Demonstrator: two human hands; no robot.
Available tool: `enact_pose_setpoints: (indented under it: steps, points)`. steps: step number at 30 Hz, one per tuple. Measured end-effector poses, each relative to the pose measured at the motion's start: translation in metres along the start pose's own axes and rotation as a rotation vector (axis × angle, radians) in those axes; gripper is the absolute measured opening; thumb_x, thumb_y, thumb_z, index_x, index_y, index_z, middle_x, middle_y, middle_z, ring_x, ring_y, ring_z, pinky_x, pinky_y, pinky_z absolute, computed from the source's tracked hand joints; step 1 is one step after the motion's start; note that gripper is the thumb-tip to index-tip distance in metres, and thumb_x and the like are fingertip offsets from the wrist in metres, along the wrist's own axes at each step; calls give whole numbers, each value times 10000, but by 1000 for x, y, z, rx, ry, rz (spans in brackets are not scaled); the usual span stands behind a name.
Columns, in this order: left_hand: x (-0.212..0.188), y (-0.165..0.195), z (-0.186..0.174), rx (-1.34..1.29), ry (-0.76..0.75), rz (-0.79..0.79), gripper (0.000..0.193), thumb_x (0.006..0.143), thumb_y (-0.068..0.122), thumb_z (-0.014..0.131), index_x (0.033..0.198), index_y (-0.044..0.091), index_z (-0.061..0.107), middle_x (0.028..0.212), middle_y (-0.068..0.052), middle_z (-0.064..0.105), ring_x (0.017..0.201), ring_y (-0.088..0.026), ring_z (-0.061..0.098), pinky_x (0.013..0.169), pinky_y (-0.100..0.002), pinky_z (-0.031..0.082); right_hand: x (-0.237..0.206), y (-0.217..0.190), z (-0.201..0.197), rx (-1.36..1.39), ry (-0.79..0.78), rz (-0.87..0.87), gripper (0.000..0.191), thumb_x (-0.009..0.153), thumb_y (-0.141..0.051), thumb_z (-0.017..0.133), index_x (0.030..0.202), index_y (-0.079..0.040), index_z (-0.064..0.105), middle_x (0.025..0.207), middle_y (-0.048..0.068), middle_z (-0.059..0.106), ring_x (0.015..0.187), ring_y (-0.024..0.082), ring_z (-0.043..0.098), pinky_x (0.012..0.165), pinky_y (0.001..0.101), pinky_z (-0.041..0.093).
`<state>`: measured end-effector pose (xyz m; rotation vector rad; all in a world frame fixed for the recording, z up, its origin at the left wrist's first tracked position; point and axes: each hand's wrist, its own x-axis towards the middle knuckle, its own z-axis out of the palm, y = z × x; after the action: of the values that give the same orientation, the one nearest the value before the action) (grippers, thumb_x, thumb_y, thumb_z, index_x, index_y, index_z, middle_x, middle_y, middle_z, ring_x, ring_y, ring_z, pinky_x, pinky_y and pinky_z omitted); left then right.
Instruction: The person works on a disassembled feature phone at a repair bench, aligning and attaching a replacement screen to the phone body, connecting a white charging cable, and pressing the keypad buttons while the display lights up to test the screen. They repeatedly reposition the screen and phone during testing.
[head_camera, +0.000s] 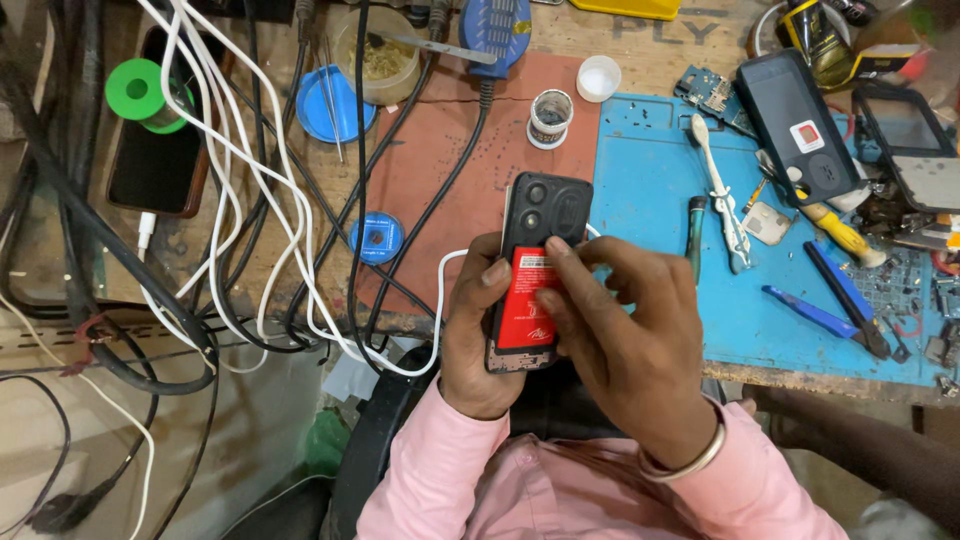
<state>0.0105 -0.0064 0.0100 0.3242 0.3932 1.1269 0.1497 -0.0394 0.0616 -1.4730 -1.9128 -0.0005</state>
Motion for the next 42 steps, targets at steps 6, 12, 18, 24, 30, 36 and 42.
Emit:
enact_pose_setpoints:
  steps: [6,12,18,24,30,36,42]
  points:
    - [-2,5,0,123,4,48,427,1025,306,617,1280,-18,507,1122,-196,646,912,-263,678,779,-375,597,-2,-12,1,-6,-43,-27,702,851,-327,849,1429,-46,565,1363,141,533,1202,345,542,1027,479,465]
    - [-4,9,-2,140,-46,-23,452,1016,325,626,1303,7,483,1028,-229,636,797,-272,669,605,-341,576,0,4,-2,194,-127,-67,1035,628,-502,944,1407,-7,475,1391,209,450,1267,419,502,1066,501,449]
    - [-9,8,3,132,-79,-14,492,990,313,650,1332,6,473,1128,-206,624,875,-263,675,616,-345,580,-6,4,-4,124,-62,-66,909,619,-429,948,1335,-34,552,1318,158,501,1255,402,515,1056,513,457]
    - [-15,12,7,218,-43,25,548,986,327,663,1338,-47,474,1182,-220,636,857,-249,669,643,-344,582,-4,-3,-15,35,-61,-139,826,736,-496,882,1364,-39,602,1294,124,555,1225,368,535,1022,507,459]
    - [-15,12,14,444,36,131,520,1000,273,683,1367,-53,511,1239,-165,650,980,-148,635,808,-292,550,-11,-7,-9,-60,-118,-135,780,759,-464,795,1326,33,596,1359,192,536,1231,417,525,1005,528,438]
    - [-20,26,22,1404,322,496,458,954,179,801,1346,26,622,1091,-93,676,873,-141,593,764,-272,514,-29,6,-20,239,-92,219,437,893,-207,802,1295,-85,682,1278,67,650,1120,234,643,911,362,530]
    - [-7,34,20,1040,272,469,691,841,132,819,1421,18,461,1214,-34,622,998,-97,641,847,-250,550,-31,39,-23,115,-343,9,393,767,-125,802,1151,-65,740,1155,104,678,969,308,596,807,422,490]
